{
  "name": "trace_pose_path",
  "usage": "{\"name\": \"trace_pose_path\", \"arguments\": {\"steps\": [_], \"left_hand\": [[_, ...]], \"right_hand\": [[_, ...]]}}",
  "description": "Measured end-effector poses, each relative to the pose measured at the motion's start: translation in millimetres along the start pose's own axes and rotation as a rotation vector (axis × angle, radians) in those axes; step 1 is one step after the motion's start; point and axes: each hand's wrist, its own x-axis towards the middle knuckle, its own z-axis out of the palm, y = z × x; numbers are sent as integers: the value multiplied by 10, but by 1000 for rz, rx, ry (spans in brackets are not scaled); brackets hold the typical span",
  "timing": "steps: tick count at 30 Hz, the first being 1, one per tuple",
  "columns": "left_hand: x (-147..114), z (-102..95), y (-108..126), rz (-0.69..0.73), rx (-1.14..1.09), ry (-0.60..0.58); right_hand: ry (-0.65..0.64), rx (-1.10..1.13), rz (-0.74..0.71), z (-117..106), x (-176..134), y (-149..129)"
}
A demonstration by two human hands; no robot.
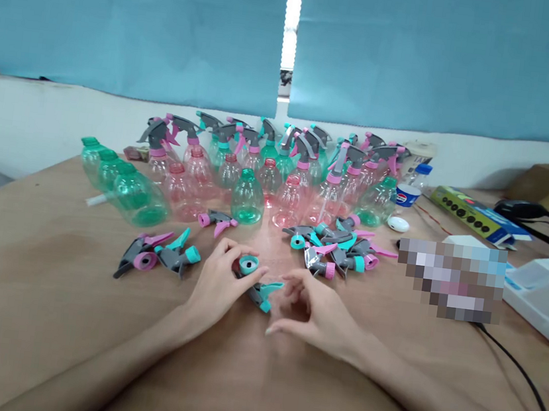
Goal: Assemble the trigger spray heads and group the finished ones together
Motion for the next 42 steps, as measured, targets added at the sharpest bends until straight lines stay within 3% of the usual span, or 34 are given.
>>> {"name": "trace_pose_path", "arguments": {"steps": [6,12,18,29,35,37,42], "left_hand": [[-169,110,192,-13,-130,-135],[-176,104,154,29,-237,-255],[-228,101,148,142,-287,-360],[-121,45,101,182,-207,-263],[-207,113,123,243,-238,-351],[-250,139,147,275,-234,-366],[-276,151,175,272,-241,-352]], "right_hand": [[56,40,-12,79,14,-22],[161,185,91,-52,119,173],[137,275,45,-12,132,182],[202,81,58,-63,106,102],[238,345,98,15,74,118],[269,324,117,26,60,102],[160,189,95,10,43,28]]}}
